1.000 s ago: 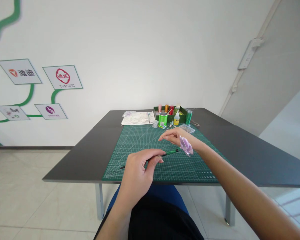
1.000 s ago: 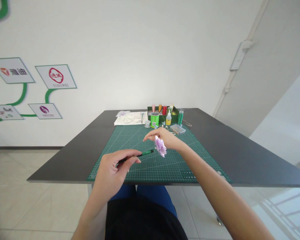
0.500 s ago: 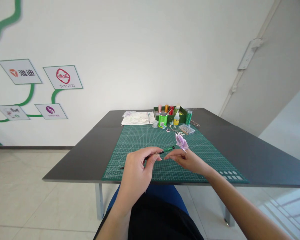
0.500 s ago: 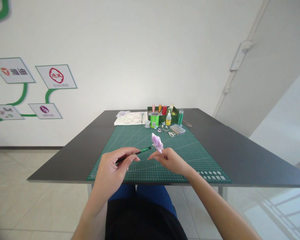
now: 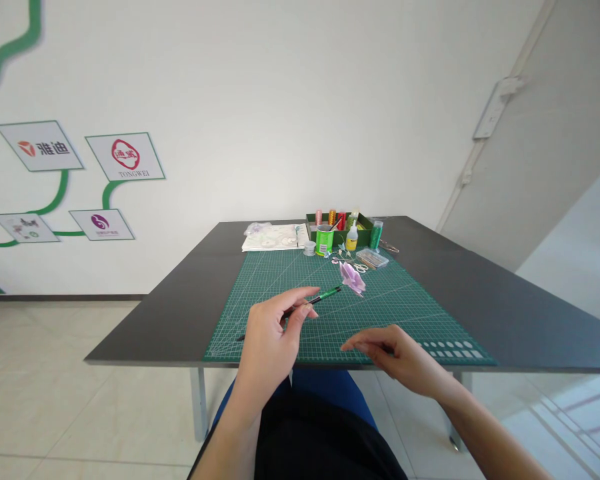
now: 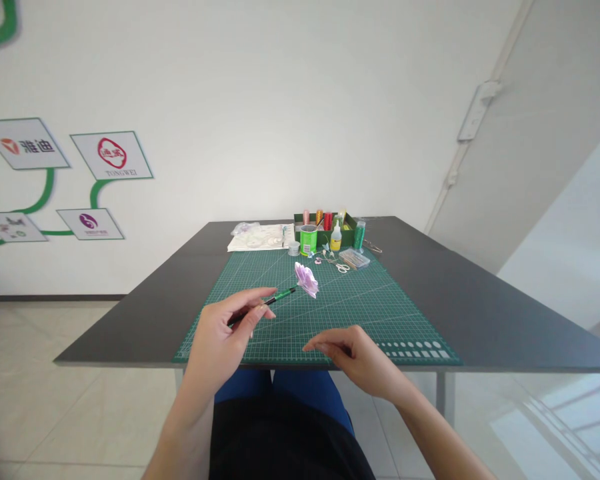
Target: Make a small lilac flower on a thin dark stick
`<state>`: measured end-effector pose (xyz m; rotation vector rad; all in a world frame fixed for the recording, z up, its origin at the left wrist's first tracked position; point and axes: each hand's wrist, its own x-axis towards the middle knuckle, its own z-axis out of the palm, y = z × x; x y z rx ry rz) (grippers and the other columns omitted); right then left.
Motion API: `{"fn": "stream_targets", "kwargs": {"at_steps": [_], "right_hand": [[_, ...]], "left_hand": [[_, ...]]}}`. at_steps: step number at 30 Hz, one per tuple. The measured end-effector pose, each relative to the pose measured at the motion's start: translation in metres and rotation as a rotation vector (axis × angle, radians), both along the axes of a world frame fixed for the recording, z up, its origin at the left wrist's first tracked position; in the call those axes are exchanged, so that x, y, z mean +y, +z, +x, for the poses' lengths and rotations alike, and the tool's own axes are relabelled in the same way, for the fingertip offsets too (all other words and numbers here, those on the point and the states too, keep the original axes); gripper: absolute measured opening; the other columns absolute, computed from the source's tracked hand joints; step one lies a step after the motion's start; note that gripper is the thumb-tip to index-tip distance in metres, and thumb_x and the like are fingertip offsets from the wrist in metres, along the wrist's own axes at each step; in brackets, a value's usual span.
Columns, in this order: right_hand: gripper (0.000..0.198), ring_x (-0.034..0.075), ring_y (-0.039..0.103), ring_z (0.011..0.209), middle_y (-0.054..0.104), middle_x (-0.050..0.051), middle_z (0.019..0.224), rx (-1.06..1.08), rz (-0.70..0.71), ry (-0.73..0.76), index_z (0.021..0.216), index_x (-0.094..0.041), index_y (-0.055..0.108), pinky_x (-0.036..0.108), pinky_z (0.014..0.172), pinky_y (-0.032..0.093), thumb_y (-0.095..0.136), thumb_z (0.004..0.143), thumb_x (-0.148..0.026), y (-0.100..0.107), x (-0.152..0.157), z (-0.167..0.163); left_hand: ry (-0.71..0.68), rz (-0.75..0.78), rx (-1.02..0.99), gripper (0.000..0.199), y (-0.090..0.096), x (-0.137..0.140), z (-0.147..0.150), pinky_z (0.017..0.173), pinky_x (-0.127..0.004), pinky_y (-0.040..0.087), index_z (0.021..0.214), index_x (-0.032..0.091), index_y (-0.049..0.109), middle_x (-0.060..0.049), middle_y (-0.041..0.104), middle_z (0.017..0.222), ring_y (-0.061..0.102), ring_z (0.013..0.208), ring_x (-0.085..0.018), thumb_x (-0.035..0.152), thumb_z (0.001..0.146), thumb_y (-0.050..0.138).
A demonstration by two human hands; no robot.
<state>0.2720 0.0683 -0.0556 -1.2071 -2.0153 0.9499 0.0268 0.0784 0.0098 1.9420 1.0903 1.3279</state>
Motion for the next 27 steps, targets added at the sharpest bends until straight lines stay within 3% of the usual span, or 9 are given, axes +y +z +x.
{"fn": "stream_targets", "kwargs": {"at_steps": [3,13,20,27], "right_hand": [[0.041,0.014,0.044,0.057,0.069,0.005,0.074,-0.023,0.036,-0.019,0.102,-0.020,0.081,0.027,0.054,0.032,0.048,0.102,-0.043,-0.002,-0.008,0.001],[0.041,0.016,0.044,0.051,0.062,0.004,0.063,0.007,0.087,-0.100,0.101,-0.024,0.083,0.028,0.048,0.033,0.050,0.099,-0.049,-0.006,-0.016,-0.008],[0.048,0.011,0.035,0.047,0.043,-0.003,0.053,0.069,-0.098,-0.079,0.117,-0.018,0.076,0.024,0.046,0.026,0.049,0.100,-0.054,-0.009,-0.019,-0.012],[0.055,0.011,0.036,0.042,0.042,-0.006,0.048,0.093,-0.184,-0.132,0.123,-0.013,0.071,0.024,0.045,0.029,0.050,0.097,-0.057,-0.019,-0.009,0.005]], "left_hand": [[-0.002,0.008,0.002,0.028,0.000,0.000,0.001,0.067,-0.025,0.054,0.114,0.020,0.077,-0.004,0.079,0.084,0.073,0.078,-0.017,0.017,0.095,0.057],[-0.020,0.067,0.017,0.026,-0.002,0.004,0.002,0.071,-0.025,0.052,0.107,0.021,0.079,-0.004,0.078,0.084,0.071,0.078,-0.017,0.016,0.096,0.056],[-0.032,0.013,-0.018,0.025,-0.003,0.009,0.001,0.065,-0.024,0.049,0.104,0.017,0.079,-0.004,0.076,0.078,0.069,0.072,-0.016,0.016,0.093,0.057],[-0.047,-0.048,-0.050,0.026,-0.002,0.012,-0.001,0.060,-0.024,0.048,0.104,0.016,0.079,-0.005,0.076,0.074,0.064,0.063,-0.015,0.020,0.090,0.057]]}}
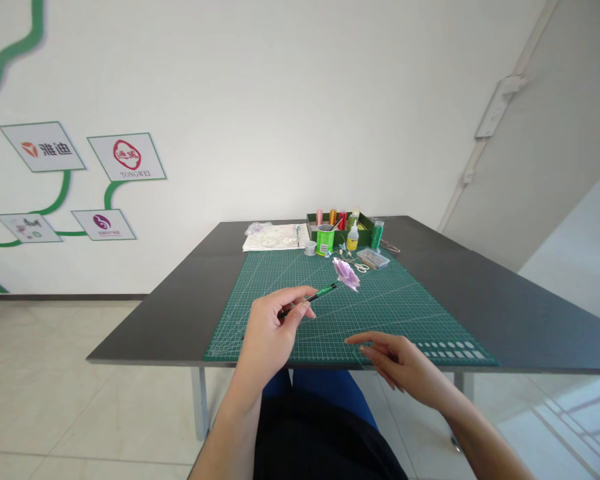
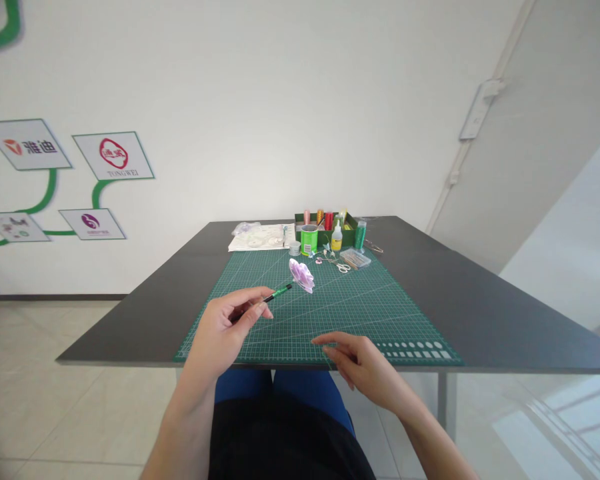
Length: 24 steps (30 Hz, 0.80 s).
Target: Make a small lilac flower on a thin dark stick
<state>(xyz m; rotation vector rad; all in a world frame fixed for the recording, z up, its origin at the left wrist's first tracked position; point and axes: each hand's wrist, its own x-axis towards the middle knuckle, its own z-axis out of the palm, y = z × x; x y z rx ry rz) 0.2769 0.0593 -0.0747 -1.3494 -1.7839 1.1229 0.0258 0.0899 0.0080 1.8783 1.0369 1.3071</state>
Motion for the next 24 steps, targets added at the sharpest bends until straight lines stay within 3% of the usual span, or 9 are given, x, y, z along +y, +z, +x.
{"fn": "stream_targets", "kwargs": {"at_steps": [9,13,17,20,24], "right_hand": [[0.068,0.012,0.034,0.038,0.043,-0.007,0.042,-0.009,0.036,-0.187,0.127,-0.005,0.068,0.026,0.045,0.030,0.052,0.091,-0.062,-0.010,0.036,0.044],[0.067,0.013,0.037,0.039,0.044,-0.006,0.043,0.002,0.119,-0.331,0.123,-0.004,0.069,0.028,0.047,0.032,0.055,0.087,-0.060,-0.015,0.064,0.070],[0.070,0.015,0.041,0.038,0.048,-0.004,0.042,-0.041,0.140,-0.532,0.114,-0.003,0.072,0.030,0.047,0.035,0.057,0.079,-0.061,-0.027,0.089,0.094],[0.065,0.016,0.044,0.037,0.050,-0.002,0.042,-0.099,0.135,-0.669,0.109,-0.004,0.075,0.031,0.048,0.037,0.055,0.077,-0.057,-0.038,0.097,0.104],[0.053,0.018,0.049,0.040,0.052,-0.001,0.041,-0.218,0.161,-0.726,0.101,-0.010,0.077,0.031,0.051,0.040,0.049,0.079,-0.048,-0.046,0.097,0.105]], "left_hand": [[-0.049,-0.040,-0.039,0.025,0.000,0.001,0.002,0.060,-0.024,0.049,0.103,0.015,0.079,-0.005,0.076,0.073,0.065,0.064,-0.015,0.020,0.089,0.058],[-0.076,-0.025,-0.024,0.024,0.001,0.001,0.004,0.065,-0.024,0.052,0.101,0.015,0.078,-0.006,0.076,0.075,0.070,0.071,-0.016,0.017,0.090,0.058],[-0.069,-0.001,0.026,0.024,0.002,0.002,0.002,0.061,-0.023,0.050,0.102,0.016,0.079,-0.005,0.076,0.076,0.070,0.069,-0.016,0.018,0.091,0.058],[-0.041,0.048,0.085,0.025,0.001,0.003,-0.001,0.064,-0.024,0.050,0.104,0.018,0.079,-0.004,0.077,0.079,0.070,0.073,-0.016,0.018,0.094,0.056],[-0.005,0.110,0.170,0.026,0.000,0.004,-0.004,0.072,-0.025,0.051,0.103,0.021,0.080,-0.002,0.077,0.080,0.070,0.075,-0.016,0.015,0.094,0.056]]}}
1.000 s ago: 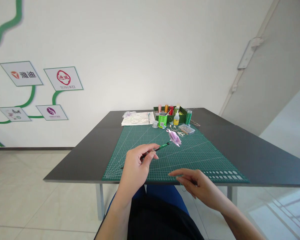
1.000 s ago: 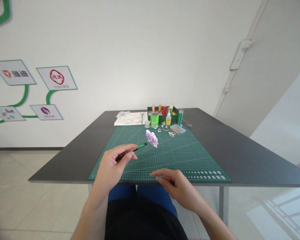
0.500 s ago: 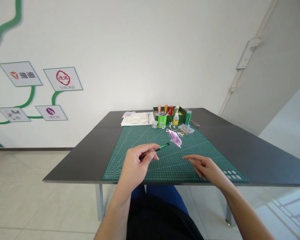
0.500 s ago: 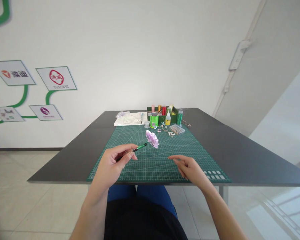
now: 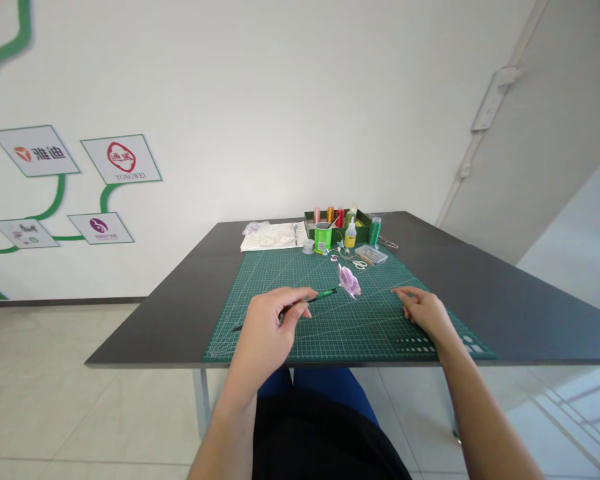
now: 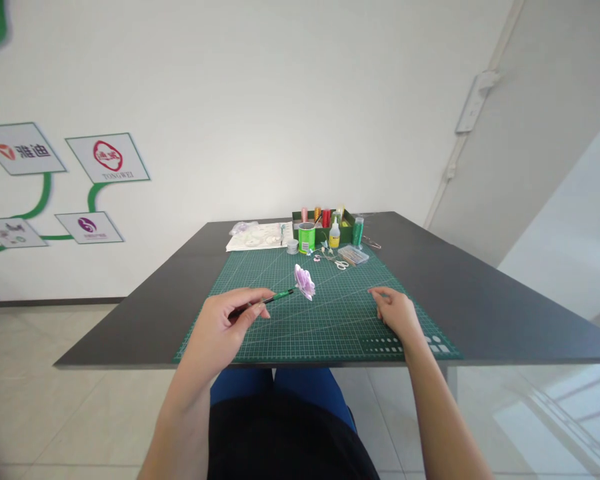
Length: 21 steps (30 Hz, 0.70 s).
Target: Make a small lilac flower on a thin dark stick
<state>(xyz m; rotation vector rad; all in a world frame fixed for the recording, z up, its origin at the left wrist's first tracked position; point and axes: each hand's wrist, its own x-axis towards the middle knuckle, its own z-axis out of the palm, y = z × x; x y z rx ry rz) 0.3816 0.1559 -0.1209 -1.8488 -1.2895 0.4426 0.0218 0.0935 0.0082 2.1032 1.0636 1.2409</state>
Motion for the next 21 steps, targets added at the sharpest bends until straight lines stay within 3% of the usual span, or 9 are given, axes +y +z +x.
{"fn": "stream_targets", "kwargs": {"at_steps": [6,21], "right_hand": [[0.046,0.022,0.057,0.050,0.056,0.001,0.044,-0.154,0.024,-0.022,0.094,-0.014,0.078,0.032,0.058,0.040,0.048,0.080,-0.046,-0.002,-0.002,-0.004],[0.044,0.022,0.056,0.049,0.056,0.001,0.044,-0.121,0.024,-0.035,0.096,-0.014,0.079,0.031,0.058,0.041,0.048,0.081,-0.042,-0.001,-0.004,-0.006]], "left_hand": [[-0.007,-0.007,0.092,0.028,0.000,0.005,0.000,0.075,-0.026,0.051,0.104,0.022,0.079,-0.001,0.077,0.081,0.070,0.076,-0.016,0.012,0.095,0.055],[-0.061,-0.031,0.232,0.028,0.014,0.019,-0.001,0.073,-0.026,0.050,0.102,0.022,0.080,0.000,0.077,0.079,0.069,0.073,-0.016,0.010,0.093,0.056]]}}
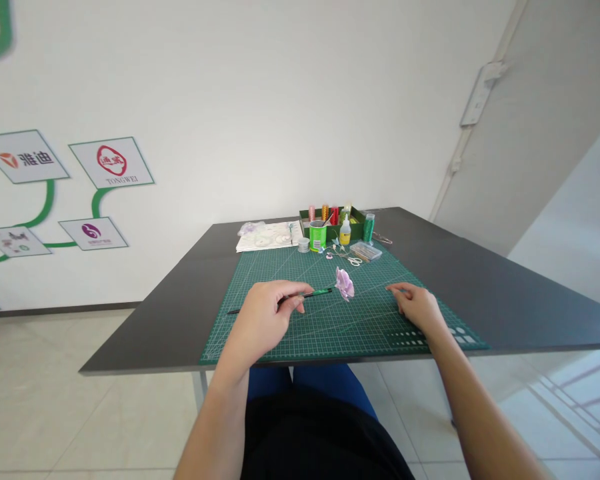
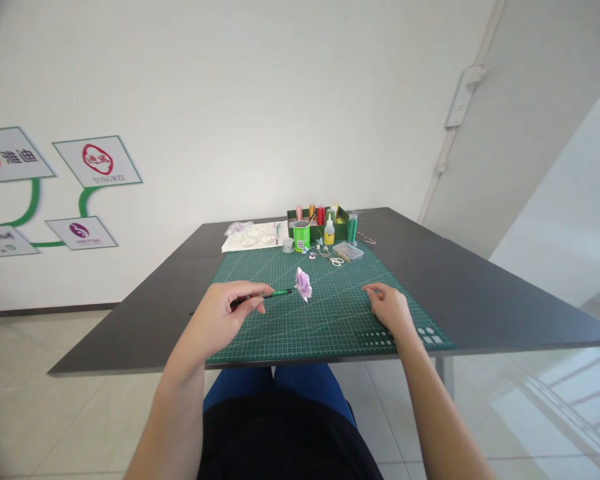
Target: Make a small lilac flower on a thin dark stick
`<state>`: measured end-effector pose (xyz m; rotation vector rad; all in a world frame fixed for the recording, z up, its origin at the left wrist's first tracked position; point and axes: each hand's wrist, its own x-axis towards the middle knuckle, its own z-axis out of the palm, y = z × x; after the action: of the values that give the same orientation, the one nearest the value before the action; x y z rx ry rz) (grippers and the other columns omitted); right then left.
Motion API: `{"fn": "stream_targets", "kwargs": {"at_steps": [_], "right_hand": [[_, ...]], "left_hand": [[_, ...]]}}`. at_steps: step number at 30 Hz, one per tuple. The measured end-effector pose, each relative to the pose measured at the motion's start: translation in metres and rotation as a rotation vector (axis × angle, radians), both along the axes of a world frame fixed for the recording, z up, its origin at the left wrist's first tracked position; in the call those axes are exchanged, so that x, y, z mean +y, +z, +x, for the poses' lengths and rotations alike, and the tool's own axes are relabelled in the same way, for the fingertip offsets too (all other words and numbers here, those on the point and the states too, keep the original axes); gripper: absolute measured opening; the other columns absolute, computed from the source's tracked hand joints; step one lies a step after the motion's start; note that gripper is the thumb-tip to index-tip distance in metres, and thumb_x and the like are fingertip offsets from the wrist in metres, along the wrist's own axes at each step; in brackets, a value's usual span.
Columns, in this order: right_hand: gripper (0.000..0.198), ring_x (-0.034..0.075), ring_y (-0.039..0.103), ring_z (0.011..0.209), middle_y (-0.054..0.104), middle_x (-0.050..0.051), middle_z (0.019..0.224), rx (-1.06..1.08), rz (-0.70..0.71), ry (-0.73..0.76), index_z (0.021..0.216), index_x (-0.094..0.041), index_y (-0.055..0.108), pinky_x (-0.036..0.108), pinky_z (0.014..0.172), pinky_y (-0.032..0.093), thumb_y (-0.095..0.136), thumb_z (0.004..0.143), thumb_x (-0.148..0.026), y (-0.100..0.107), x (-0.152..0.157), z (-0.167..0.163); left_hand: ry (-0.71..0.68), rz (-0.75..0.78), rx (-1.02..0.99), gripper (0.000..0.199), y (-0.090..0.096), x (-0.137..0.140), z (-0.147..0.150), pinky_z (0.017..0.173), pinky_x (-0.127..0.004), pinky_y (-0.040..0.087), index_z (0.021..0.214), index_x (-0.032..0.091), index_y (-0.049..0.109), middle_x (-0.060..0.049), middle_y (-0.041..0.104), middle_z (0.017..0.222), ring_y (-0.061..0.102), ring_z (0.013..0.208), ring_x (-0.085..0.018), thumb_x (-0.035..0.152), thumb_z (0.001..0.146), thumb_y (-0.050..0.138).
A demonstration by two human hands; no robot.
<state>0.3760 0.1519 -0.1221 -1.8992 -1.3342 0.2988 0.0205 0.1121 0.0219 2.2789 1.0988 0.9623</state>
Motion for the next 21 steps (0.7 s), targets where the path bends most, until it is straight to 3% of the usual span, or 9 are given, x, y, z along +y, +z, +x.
{"fn": "stream_targets", "kwargs": {"at_steps": [21], "right_hand": [[0.036,0.021,0.057,0.046,0.059,0.001,0.043,-0.014,0.004,0.026,0.092,-0.017,0.080,0.030,0.053,0.040,0.051,0.082,-0.034,0.001,0.002,-0.001]], "left_hand": [[0.018,0.044,0.108,0.031,0.024,-0.001,-0.002,0.071,-0.027,0.049,0.106,0.025,0.081,-0.001,0.077,0.078,0.068,0.073,-0.017,0.011,0.093,0.056]]}}
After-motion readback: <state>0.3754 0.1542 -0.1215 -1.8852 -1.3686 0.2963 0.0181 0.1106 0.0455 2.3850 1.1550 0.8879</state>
